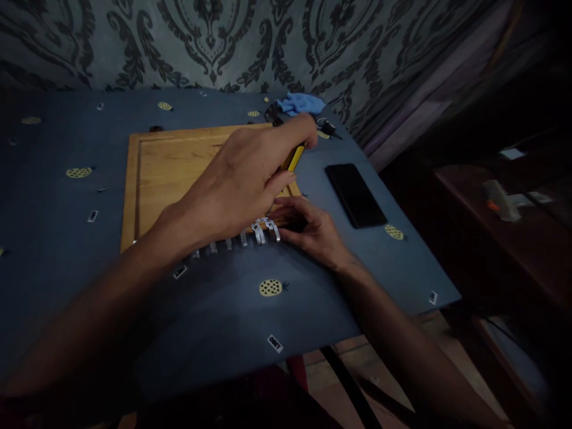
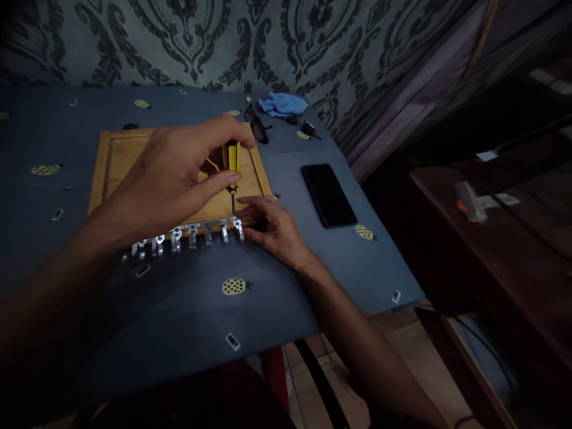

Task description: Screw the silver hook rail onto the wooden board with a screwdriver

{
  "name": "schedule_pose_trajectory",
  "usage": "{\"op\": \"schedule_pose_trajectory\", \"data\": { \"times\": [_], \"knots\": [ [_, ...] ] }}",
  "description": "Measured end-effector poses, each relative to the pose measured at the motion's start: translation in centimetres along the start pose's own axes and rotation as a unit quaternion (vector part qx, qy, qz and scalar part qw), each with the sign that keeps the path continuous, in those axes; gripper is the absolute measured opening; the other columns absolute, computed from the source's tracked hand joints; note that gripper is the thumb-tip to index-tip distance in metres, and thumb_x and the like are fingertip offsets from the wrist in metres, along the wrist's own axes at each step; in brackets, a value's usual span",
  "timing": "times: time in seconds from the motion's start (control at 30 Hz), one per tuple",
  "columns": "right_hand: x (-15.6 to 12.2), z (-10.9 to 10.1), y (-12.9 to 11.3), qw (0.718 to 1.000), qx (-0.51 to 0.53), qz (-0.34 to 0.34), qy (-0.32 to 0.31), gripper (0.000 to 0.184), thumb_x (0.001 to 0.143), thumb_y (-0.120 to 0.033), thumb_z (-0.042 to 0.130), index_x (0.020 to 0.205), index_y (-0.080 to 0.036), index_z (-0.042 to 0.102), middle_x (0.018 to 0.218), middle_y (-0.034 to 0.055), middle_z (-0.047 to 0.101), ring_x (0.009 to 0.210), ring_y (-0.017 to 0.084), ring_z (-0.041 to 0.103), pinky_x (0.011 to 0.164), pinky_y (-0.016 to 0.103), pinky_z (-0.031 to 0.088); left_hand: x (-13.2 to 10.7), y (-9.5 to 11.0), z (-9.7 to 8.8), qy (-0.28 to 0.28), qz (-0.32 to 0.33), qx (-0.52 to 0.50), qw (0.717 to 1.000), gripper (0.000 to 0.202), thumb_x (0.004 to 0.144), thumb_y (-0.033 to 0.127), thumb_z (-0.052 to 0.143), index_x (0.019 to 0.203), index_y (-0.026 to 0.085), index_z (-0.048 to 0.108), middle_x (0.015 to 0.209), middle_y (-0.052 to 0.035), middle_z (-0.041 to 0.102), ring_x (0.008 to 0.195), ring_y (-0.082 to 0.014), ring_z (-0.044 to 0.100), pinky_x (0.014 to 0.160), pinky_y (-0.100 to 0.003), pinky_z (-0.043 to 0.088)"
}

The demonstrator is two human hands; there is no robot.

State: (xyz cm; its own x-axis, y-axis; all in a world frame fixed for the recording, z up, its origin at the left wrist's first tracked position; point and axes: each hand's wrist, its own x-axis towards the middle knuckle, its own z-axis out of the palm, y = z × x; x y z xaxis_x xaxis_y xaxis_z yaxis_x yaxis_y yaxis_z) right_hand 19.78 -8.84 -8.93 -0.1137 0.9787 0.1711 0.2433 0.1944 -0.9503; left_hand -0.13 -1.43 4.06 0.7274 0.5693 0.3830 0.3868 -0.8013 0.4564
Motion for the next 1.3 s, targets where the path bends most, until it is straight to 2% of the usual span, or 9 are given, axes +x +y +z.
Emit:
{"op": "schedule_pose_trajectory", "data": {
  "times": [0.17,0.33,0.6,0.8,0.93,1.03,1.13,1.3],
  "knots": [
    [0.0,0.0,0.1,1.000,-0.005,-0.003,0.000,0.052,0.083,-0.045,0.084,0.128,-0.026,0.066,0.114,0.0079,0.072,0.101,0.023,0.075,0.099,0.044,0.062,0.1,0.1,0.5,-0.005,0.001,-0.011,1.000,0.034,0.092,0.004,0.056,0.121,0.021,0.061,0.105,-0.0017,0.072,0.090,-0.0172,0.069,0.080,-0.031,0.054],
    [-0.1,0.1,0.4,1.000,0.008,-0.010,0.006,0.052,0.083,-0.045,0.084,0.127,-0.027,0.065,0.113,0.0067,0.069,0.100,0.023,0.075,0.098,0.047,0.063,-0.1,-0.2,1.1,-0.005,0.015,-0.010,1.000,0.031,0.094,0.009,0.054,0.120,0.025,0.060,0.112,-0.0013,0.073,0.091,-0.0183,0.070,0.085,-0.036,0.056],
    [0.0,0.1,0.4,1.000,0.003,-0.018,0.004,0.048,0.084,-0.044,0.083,0.126,-0.027,0.066,0.113,0.0063,0.070,0.100,0.022,0.075,0.096,0.043,0.063,0.0,-0.8,1.3,-0.011,0.032,0.010,0.999,0.031,0.095,0.013,0.054,0.121,0.027,0.061,0.106,-0.0009,0.072,0.091,-0.0201,0.070,0.084,-0.038,0.057],
    [0.0,0.0,0.0,1.000,-0.013,-0.012,-0.001,0.045,0.084,-0.039,0.083,0.123,-0.025,0.066,0.111,0.0052,0.072,0.098,0.021,0.075,0.095,0.040,0.063,-0.1,-0.9,1.6,-0.020,0.048,0.028,0.998,0.030,0.097,0.013,0.052,0.121,0.028,0.062,0.111,-0.0011,0.071,0.095,-0.0215,0.071,0.086,-0.039,0.057],
    [0.0,0.0,0.0,1.000,-0.001,0.007,0.001,0.042,0.083,-0.038,0.084,0.118,-0.023,0.066,0.114,0.0068,0.071,0.101,0.021,0.074,0.098,0.042,0.061,-0.3,-0.8,2.3,0.011,0.068,0.042,0.997,0.025,0.099,0.019,0.056,0.121,0.029,0.062,0.115,-0.0018,0.070,0.099,-0.0222,0.070,0.087,-0.038,0.057],
    [0.0,0.1,0.0,1.000,0.007,0.012,-0.002,0.042,0.083,-0.037,0.084,0.118,-0.023,0.066,0.115,0.0072,0.071,0.101,0.021,0.074,0.097,0.042,0.062,-0.3,-0.7,2.6,0.038,0.057,0.062,0.996,0.022,0.097,0.021,0.062,0.119,0.026,0.063,0.110,-0.0027,0.068,0.095,-0.0221,0.069,0.083,-0.037,0.057],
    [0.0,0.1,-0.2,1.000,0.004,0.006,0.000,0.044,0.083,-0.036,0.084,0.121,-0.024,0.066,0.113,0.0071,0.071,0.102,0.023,0.074,0.097,0.044,0.062,-0.2,-0.6,2.5,0.031,0.037,0.053,0.997,0.022,0.096,0.020,0.061,0.116,0.027,0.065,0.103,-0.0020,0.070,0.094,-0.0225,0.069,0.084,-0.039,0.058],
    [0.1,0.0,-0.3,1.000,-0.019,0.002,0.000,0.047,0.084,-0.038,0.083,0.125,-0.024,0.065,0.111,0.0068,0.072,0.099,0.022,0.075,0.096,0.044,0.062,-0.1,-0.4,2.0,0.026,0.025,0.035,0.999,0.025,0.094,0.019,0.057,0.115,0.030,0.066,0.108,-0.0034,0.073,0.100,-0.0255,0.071,0.089,-0.042,0.059]
  ]
}}
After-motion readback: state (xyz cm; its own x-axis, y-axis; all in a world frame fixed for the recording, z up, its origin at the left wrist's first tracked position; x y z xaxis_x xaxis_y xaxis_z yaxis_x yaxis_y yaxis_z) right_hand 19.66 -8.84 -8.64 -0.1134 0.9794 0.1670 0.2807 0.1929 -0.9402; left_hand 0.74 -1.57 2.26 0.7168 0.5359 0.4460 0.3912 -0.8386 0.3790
